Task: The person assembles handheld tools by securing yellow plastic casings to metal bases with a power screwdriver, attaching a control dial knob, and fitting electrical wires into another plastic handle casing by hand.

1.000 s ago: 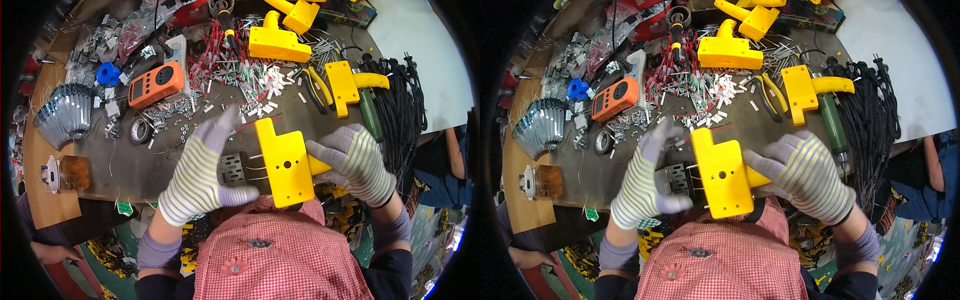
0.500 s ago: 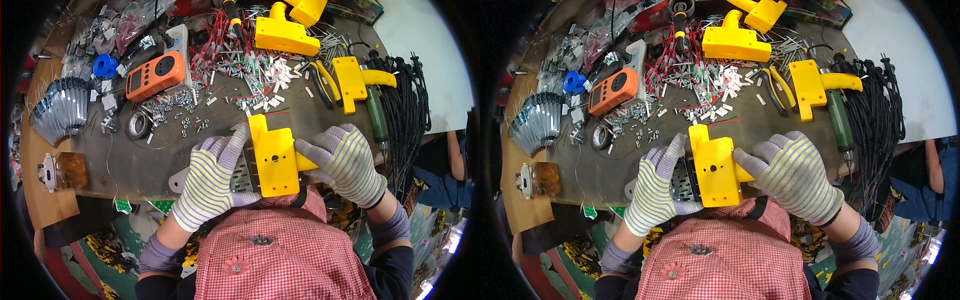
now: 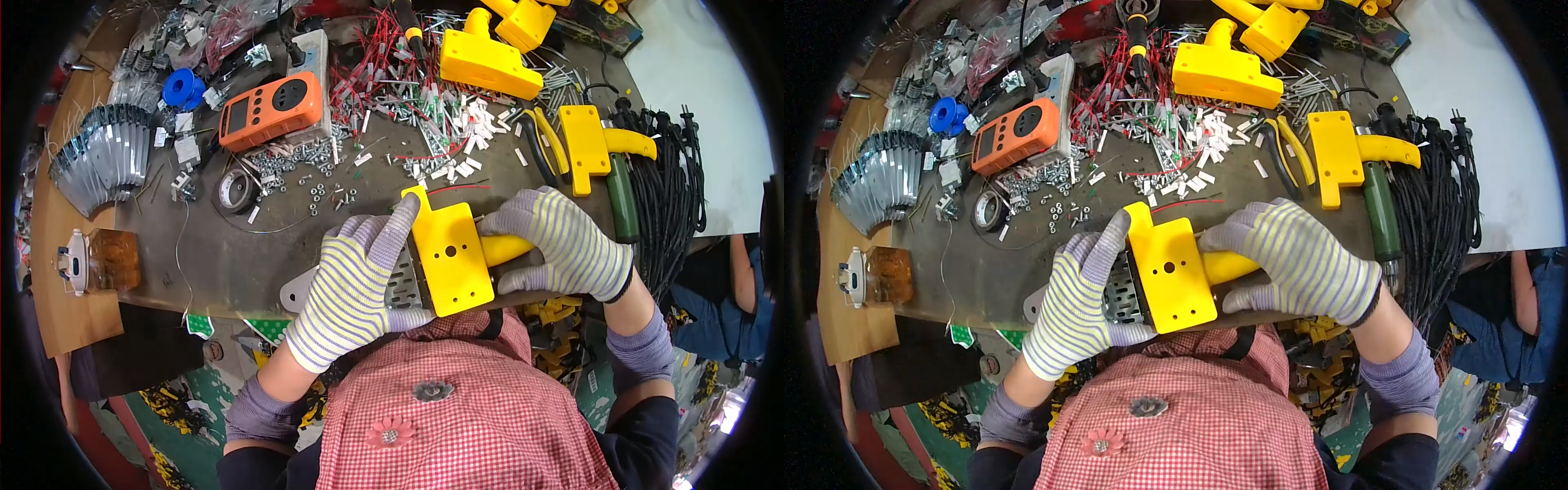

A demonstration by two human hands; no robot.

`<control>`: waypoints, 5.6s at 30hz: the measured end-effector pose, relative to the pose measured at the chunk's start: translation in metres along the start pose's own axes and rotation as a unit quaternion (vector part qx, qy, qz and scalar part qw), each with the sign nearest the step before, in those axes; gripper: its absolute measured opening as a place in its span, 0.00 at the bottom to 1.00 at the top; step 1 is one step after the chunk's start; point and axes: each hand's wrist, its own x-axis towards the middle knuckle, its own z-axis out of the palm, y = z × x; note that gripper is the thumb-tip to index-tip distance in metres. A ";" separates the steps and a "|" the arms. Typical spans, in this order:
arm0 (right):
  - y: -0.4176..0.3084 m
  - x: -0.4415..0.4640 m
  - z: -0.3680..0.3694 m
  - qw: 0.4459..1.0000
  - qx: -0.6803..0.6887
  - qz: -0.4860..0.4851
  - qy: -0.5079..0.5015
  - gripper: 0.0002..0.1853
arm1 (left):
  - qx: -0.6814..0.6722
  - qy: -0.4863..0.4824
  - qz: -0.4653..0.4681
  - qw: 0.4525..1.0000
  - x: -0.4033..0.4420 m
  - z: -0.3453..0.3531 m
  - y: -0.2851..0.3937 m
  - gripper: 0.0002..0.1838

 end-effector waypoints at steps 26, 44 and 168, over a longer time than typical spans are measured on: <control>-0.009 0.003 0.005 0.995 0.009 0.098 0.003 0.34 | -0.005 -0.020 0.015 1.000 0.000 -0.001 -0.003 0.69; 0.032 -0.050 -0.051 0.934 -0.262 0.120 0.212 0.28 | 0.073 -0.065 0.048 0.994 0.027 0.003 0.018 0.69; 0.047 -0.012 0.034 0.362 0.788 0.008 0.497 0.22 | -0.003 0.136 -0.109 0.985 -0.005 0.012 0.011 0.15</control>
